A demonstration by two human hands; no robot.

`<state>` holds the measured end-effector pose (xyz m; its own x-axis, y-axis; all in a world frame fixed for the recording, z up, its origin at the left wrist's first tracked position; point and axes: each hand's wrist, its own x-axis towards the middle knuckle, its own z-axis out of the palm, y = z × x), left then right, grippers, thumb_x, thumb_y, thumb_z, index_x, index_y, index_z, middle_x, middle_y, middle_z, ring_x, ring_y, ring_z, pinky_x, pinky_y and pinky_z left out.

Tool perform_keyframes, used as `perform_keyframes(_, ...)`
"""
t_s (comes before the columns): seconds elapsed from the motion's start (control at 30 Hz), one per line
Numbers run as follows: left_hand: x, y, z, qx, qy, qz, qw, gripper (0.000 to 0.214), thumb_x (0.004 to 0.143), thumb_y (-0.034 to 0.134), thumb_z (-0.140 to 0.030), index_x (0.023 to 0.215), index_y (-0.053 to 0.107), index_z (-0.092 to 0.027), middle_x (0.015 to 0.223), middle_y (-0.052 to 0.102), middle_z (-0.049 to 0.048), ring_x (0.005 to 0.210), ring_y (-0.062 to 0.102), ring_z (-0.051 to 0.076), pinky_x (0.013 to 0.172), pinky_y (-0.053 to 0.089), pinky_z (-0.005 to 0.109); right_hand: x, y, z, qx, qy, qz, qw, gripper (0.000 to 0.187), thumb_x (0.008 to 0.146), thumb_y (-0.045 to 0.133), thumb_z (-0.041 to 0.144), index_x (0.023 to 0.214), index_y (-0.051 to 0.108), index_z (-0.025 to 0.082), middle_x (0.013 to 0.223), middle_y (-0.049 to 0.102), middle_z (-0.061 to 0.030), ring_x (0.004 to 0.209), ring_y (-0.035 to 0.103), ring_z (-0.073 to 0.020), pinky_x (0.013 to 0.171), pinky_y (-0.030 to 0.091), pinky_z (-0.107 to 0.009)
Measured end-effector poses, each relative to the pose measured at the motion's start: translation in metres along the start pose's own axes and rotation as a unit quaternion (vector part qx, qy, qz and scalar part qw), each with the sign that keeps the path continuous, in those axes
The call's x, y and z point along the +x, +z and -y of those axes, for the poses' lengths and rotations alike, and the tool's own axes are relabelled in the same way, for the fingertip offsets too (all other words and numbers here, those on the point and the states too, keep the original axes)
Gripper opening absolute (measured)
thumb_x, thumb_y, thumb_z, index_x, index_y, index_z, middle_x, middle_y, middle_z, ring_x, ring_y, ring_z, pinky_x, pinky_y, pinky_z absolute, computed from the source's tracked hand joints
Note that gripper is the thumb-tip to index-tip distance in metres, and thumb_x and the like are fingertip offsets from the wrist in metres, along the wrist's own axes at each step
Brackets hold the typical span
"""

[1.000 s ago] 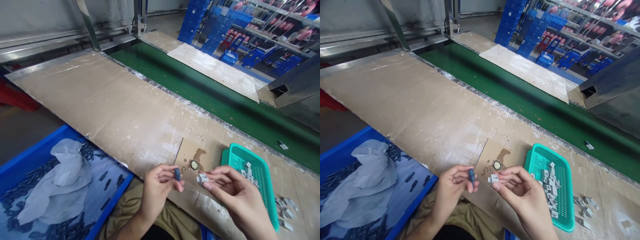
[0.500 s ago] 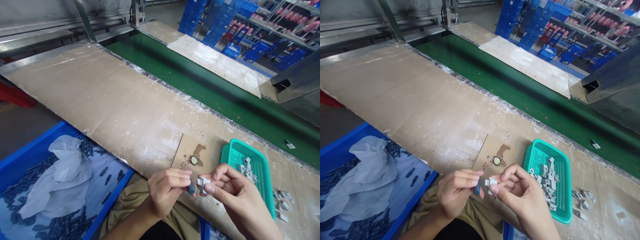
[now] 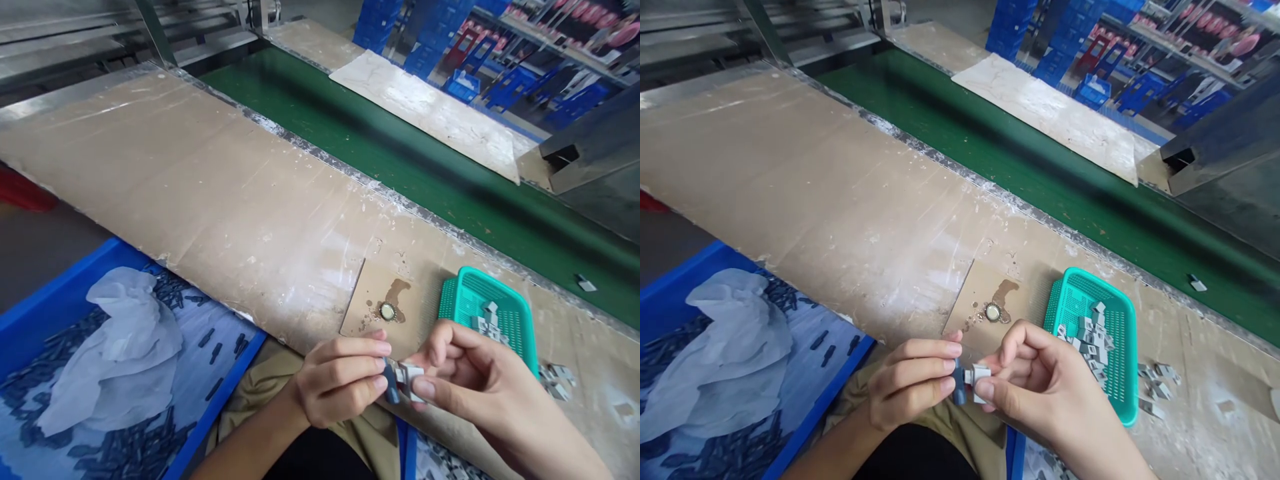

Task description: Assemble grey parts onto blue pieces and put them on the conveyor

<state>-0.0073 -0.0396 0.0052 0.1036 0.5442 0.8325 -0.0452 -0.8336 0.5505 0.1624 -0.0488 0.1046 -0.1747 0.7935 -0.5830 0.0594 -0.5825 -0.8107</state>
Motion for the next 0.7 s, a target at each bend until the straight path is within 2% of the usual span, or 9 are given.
perform_keyframes(0.07, 0.009, -0.005, -0.002, 0.012, 0.009, 0.032, 0.999, 0.017, 0.071, 0.061, 0.004, 0.087, 0.059, -0.003, 0.079, 0.065, 0.0130, 0.096, 0.061, 0.022, 0.088, 0.054, 0.036, 0.000, 0.001, 0.002, -0.016, 0.003, -0.006, 1.000, 0.031, 0.065, 0.076, 0.020, 0.068, 0.045, 0.020, 0.069, 0.066, 0.0005, 0.058, 0.062, -0.0116, 0.056, 0.052, -0.022)
perform_keyframes(0.17, 0.021, -0.008, -0.002, 0.051, 0.037, 0.063, 0.996, 0.008, 0.073, 0.061, 0.001, 0.077, 0.062, -0.006, 0.072, 0.068, 0.0104, 0.090, 0.064, 0.021, 0.090, 0.053, 0.033, 0.001, 0.000, 0.004, -0.042, 0.012, -0.010, 0.999, 0.034, 0.060, 0.078, 0.019, 0.067, 0.045, 0.020, 0.067, 0.065, 0.0006, 0.057, 0.061, -0.0119, 0.054, 0.051, -0.022)
perform_keyframes(0.3, 0.036, -0.013, 0.001, 0.088, 0.158, 0.096, 0.979, 0.020, 0.074, 0.059, 0.001, 0.059, 0.063, -0.013, 0.061, 0.068, 0.0055, 0.077, 0.067, 0.020, 0.093, 0.051, 0.032, 0.001, 0.000, 0.010, -0.040, 0.039, -0.001, 0.998, 0.033, 0.057, 0.080, 0.019, 0.066, 0.048, 0.020, 0.066, 0.063, 0.0015, 0.060, 0.060, -0.0122, 0.055, 0.050, -0.022)
perform_keyframes(0.37, 0.042, -0.016, 0.005, 0.096, 0.180, 0.124, 0.971, 0.024, 0.074, 0.059, 0.001, 0.057, 0.064, -0.015, 0.062, 0.068, 0.0052, 0.078, 0.066, 0.021, 0.093, 0.049, 0.033, 0.002, 0.001, 0.012, -0.032, 0.040, 0.004, 0.999, 0.030, 0.058, 0.080, 0.021, 0.067, 0.051, 0.019, 0.063, 0.062, 0.0024, 0.059, 0.060, -0.0117, 0.055, 0.050, -0.021)
perform_keyframes(0.47, 0.047, -0.018, 0.015, 0.084, 0.141, 0.219, 0.962, 0.028, 0.078, 0.054, -0.004, 0.058, 0.064, -0.020, 0.067, 0.069, 0.0034, 0.082, 0.065, 0.020, 0.092, 0.050, 0.030, 0.009, 0.003, 0.013, -0.046, 0.031, 0.024, 0.998, 0.027, 0.061, 0.078, 0.026, 0.068, 0.053, 0.019, 0.061, 0.061, 0.0019, 0.058, 0.060, -0.0123, 0.056, 0.051, -0.023)
perform_keyframes(0.53, 0.044, -0.018, 0.023, 0.082, 0.100, 0.245, 0.961, 0.025, 0.082, 0.049, -0.006, 0.070, 0.067, -0.018, 0.078, 0.070, 0.0059, 0.092, 0.063, 0.020, 0.094, 0.048, 0.032, 0.021, -0.001, 0.014, -0.070, 0.022, 0.023, 0.997, 0.028, 0.062, 0.078, 0.030, 0.070, 0.054, 0.018, 0.063, 0.064, 0.0004, 0.060, 0.062, -0.0139, 0.060, 0.052, -0.025)
perform_keyframes(0.6, 0.038, -0.022, 0.027, 0.106, 0.041, 0.214, 0.970, 0.022, 0.083, 0.048, -0.006, 0.095, 0.065, -0.013, 0.099, 0.067, 0.0107, 0.107, 0.055, 0.023, 0.099, 0.043, 0.042, 0.041, -0.017, 0.015, -0.102, -0.013, -0.016, 0.995, 0.029, 0.062, 0.077, 0.034, 0.072, 0.055, 0.018, 0.066, 0.066, -0.0013, 0.063, 0.065, -0.0157, 0.064, 0.052, -0.027)
perform_keyframes(0.63, 0.032, -0.027, 0.027, 0.128, -0.001, 0.181, 0.975, 0.028, 0.081, 0.050, -0.005, 0.107, 0.060, -0.013, 0.107, 0.064, 0.0112, 0.112, 0.052, 0.024, 0.101, 0.040, 0.046, 0.054, -0.031, 0.017, -0.118, -0.043, -0.056, 0.991, 0.030, 0.062, 0.077, 0.036, 0.073, 0.056, 0.017, 0.067, 0.067, -0.0019, 0.065, 0.065, -0.0166, 0.065, 0.053, -0.028)
perform_keyframes(0.7, 0.015, -0.044, 0.021, 0.168, -0.127, 0.086, 0.974, 0.041, 0.076, 0.059, -0.002, 0.112, 0.058, -0.020, 0.110, 0.063, 0.0061, 0.112, 0.052, 0.025, 0.103, 0.038, 0.046, 0.082, -0.069, 0.025, -0.144, -0.120, -0.170, 0.967, 0.034, 0.058, 0.078, 0.038, 0.072, 0.056, 0.017, 0.068, 0.068, -0.0030, 0.067, 0.067, -0.0189, 0.068, 0.053, -0.030)
